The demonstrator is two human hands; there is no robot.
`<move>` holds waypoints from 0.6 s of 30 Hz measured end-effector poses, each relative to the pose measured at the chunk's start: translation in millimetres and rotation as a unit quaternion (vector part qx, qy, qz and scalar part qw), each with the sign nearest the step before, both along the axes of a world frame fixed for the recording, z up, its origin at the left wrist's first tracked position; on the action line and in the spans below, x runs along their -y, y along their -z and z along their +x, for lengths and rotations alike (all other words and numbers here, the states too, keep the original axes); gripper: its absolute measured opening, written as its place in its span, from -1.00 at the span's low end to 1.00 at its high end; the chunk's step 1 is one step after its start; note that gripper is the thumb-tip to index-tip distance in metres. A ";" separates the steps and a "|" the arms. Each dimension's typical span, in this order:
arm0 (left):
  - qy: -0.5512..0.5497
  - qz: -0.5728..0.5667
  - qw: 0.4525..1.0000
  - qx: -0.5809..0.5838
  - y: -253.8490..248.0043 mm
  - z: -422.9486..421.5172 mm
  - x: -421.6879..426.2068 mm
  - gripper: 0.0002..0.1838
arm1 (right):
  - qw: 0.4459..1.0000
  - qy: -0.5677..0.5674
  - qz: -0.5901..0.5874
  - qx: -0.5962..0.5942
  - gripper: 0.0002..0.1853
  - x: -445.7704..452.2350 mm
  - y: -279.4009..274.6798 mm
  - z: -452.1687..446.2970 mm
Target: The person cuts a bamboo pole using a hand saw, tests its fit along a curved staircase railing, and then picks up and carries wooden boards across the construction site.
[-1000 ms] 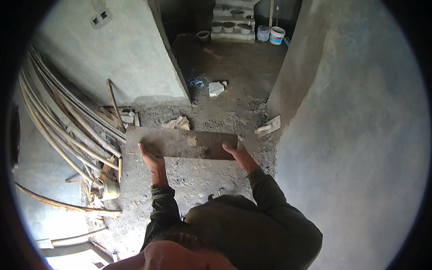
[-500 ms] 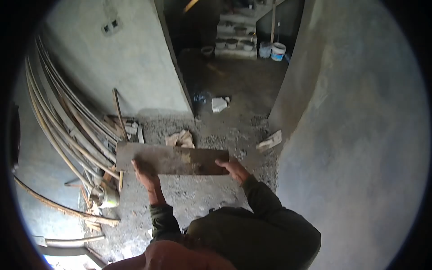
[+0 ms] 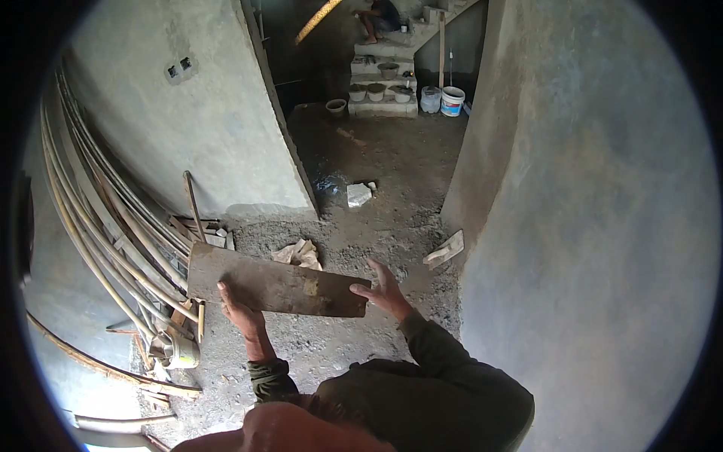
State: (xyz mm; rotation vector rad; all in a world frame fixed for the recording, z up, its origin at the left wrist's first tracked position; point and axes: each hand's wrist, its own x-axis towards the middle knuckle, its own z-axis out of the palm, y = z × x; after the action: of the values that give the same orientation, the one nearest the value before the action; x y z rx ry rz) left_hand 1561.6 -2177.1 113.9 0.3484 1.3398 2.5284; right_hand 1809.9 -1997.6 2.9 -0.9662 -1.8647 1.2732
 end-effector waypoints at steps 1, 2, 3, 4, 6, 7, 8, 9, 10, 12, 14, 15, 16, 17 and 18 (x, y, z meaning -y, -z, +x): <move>-0.018 0.008 1.000 -0.010 -14.7 11.6 -8.6 -0.59 | 0.984 -0.047 0.159 0.071 -0.15 -5.8 -3.7 0.0; -0.035 0.016 0.999 -0.020 -23.5 19.1 -12.5 -0.59 | 0.984 -0.048 0.155 0.073 -0.15 -7.3 -5.2 -2.5; -0.035 0.010 0.999 -0.018 -24.7 20.2 -10.5 -0.59 | 0.986 -0.117 0.090 0.081 -0.17 -6.3 -4.6 -5.9; -0.018 0.016 1.000 -0.011 -24.9 20.5 -9.5 -0.59 | 0.979 -0.183 0.027 0.088 -0.17 -5.7 -2.7 -8.9; 0.000 0.027 1.000 0.003 -29.5 23.5 -12.0 -0.57 | 0.979 -0.174 0.025 0.101 -0.19 -2.2 3.0 -13.5; -0.002 0.027 1.000 0.003 -28.9 22.3 -13.3 -0.57 | 0.979 -0.165 0.029 0.114 -0.20 -2.9 3.9 -15.3; -0.004 0.023 1.000 -0.005 -26.5 20.6 -13.6 -0.57 | 0.979 -0.168 0.027 0.114 -0.20 -4.0 5.0 -15.5; -0.006 0.019 1.000 -0.013 -24.8 20.0 -12.7 -0.57 | 0.975 -0.170 0.033 0.136 -0.20 -3.5 -0.7 -15.2; -0.007 0.017 1.000 -0.012 -24.4 20.2 -13.2 -0.57 | 0.972 -0.171 0.041 0.159 -0.20 -4.0 -4.2 -15.5; -0.065 0.009 0.998 0.007 -26.5 21.3 -16.0 -0.60 | 0.969 -0.169 0.057 0.171 -0.21 -4.1 -3.9 -18.5; -0.044 0.011 0.999 -0.018 -33.6 25.1 -14.5 -0.62 | 0.965 -0.171 0.072 0.183 -0.21 -4.7 2.9 -19.5; -0.022 0.014 0.999 -0.045 -36.4 27.1 -13.6 -0.64 | 0.968 -0.157 0.088 0.173 -0.23 -3.9 5.3 -20.4; -0.040 0.006 0.999 -0.026 -36.5 28.7 -16.6 -0.67 | 0.970 -0.147 0.103 0.163 -0.25 -2.2 6.6 -22.5; 0.015 -0.008 0.996 -0.090 -26.6 21.3 -9.3 -0.68 | 0.967 -0.163 0.100 0.167 -0.25 -2.3 8.2 -22.5; -0.009 0.006 0.994 -0.108 -34.1 28.3 -16.8 -0.71 | 0.969 -0.161 0.082 0.169 -0.30 -0.9 -2.7 -22.3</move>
State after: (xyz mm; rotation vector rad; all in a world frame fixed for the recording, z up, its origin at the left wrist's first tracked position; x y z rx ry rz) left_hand 1590.0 -2160.3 148.0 0.6317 1.4092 2.5747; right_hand 1787.5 -1996.8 5.6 -0.8556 -2.4323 1.1631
